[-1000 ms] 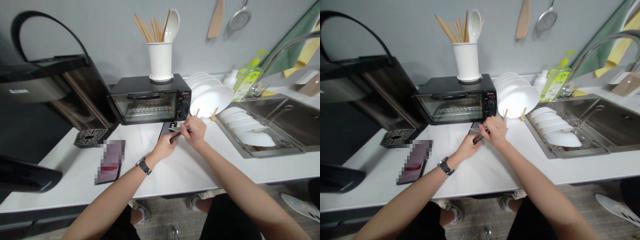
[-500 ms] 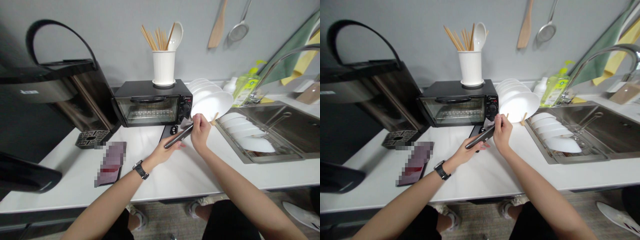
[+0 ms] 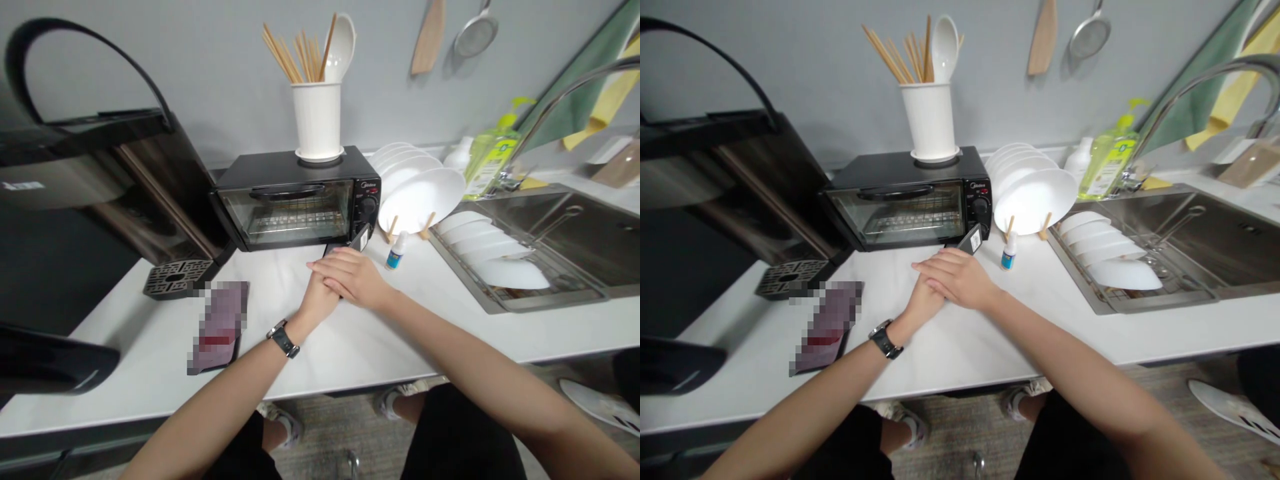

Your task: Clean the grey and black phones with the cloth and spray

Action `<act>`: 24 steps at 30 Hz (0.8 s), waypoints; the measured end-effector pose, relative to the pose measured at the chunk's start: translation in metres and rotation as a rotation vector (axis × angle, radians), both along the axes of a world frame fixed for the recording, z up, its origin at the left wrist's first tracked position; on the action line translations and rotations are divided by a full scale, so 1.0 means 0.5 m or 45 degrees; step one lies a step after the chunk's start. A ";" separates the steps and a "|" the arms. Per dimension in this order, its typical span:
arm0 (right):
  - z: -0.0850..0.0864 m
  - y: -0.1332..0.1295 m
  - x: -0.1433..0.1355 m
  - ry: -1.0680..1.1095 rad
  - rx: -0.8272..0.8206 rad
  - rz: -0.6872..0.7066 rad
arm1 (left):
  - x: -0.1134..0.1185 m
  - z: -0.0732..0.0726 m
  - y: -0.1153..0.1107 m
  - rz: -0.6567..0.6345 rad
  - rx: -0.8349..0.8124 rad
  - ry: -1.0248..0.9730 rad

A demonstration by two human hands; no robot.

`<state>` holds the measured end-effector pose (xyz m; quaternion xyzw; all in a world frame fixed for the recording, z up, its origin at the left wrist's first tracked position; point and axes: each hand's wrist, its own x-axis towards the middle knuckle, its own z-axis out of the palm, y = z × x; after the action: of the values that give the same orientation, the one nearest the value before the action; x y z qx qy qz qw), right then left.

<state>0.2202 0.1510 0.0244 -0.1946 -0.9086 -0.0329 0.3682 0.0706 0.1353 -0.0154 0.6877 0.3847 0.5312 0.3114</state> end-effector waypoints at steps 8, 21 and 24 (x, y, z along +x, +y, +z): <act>0.009 0.030 0.035 0.289 -0.060 -0.369 | 0.009 0.023 -0.026 -0.114 -0.300 -0.203; -0.011 0.026 0.008 -0.009 0.281 0.040 | -0.003 -0.014 -0.012 0.037 -0.196 -0.055; -0.002 0.071 0.051 0.147 0.160 -0.182 | 0.004 0.007 -0.023 -0.040 -0.260 -0.107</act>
<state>0.2455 0.1865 0.0235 -0.2371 -0.8657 -0.1047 0.4282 0.0725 0.1236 -0.0117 0.6354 0.4124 0.5128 0.4040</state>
